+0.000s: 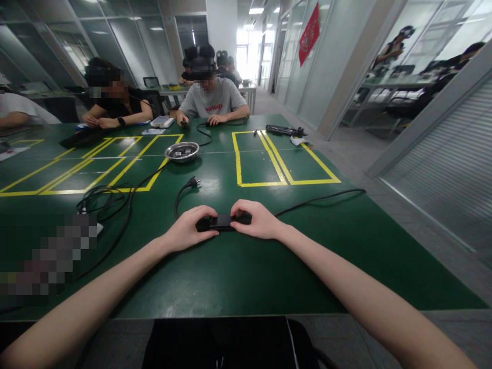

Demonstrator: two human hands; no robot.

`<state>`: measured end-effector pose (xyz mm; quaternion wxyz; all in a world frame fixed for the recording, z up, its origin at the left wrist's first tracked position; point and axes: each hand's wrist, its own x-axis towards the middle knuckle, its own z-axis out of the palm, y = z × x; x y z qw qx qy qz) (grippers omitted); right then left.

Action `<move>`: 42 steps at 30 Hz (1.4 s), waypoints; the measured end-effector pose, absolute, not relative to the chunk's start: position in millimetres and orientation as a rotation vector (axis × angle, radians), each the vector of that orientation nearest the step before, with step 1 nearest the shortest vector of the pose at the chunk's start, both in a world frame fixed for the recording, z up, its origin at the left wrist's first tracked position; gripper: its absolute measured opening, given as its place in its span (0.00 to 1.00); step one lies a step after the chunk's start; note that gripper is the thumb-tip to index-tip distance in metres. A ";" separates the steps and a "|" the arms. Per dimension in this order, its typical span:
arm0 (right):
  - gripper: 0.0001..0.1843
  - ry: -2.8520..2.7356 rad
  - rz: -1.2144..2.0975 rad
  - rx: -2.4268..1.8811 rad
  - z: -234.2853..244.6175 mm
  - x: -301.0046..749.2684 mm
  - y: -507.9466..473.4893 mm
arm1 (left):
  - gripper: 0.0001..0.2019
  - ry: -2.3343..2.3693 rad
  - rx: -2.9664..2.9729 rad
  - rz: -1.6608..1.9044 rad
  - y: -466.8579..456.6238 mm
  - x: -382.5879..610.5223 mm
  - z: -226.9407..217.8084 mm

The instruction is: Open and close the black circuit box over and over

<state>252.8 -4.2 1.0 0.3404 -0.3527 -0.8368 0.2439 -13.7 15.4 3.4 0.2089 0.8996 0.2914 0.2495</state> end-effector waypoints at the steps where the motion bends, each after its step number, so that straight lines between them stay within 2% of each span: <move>1: 0.06 -2.189 0.613 -0.929 0.4 252.7 -4.2 | 0.15 0.835 2.527 0.677 15.6 -13.6 3.6; 5: 0.08 -2.265 0.552 -0.928 1.8 253.2 -5.1 | 0.15 0.908 2.589 0.612 16.6 -13.5 3.4; 10: 0.20 -2.391 0.463 -0.926 4.6 252.6 -5.7 | 0.13 0.882 2.602 0.558 16.8 -13.0 4.5; 14: 0.21 -2.422 0.395 -0.990 1.1 246.8 -5.5 | 0.11 0.859 2.643 0.555 11.7 -8.7 8.3; 17: 0.22 -2.478 0.334 -0.992 -1.2 242.4 -5.7 | 0.16 0.831 2.713 0.549 8.2 -5.2 9.8; 25: 0.14 -2.608 0.303 -0.925 6.3 243.2 -7.3 | 0.15 0.835 2.828 0.466 9.9 -5.6 10.8; 31: 0.19 -2.701 0.090 -0.941 12.5 242.3 -11.1 | 0.17 0.805 2.866 0.441 8.8 -6.6 13.2; 36: 0.22 -2.729 -0.113 -0.969 10.1 242.6 -11.4 | 0.20 0.767 2.916 0.591 9.5 -8.1 10.0; 42: 0.22 -2.646 -0.145 -0.868 8.7 242.2 -11.2 | 0.18 0.739 2.980 0.639 9.3 -7.8 8.0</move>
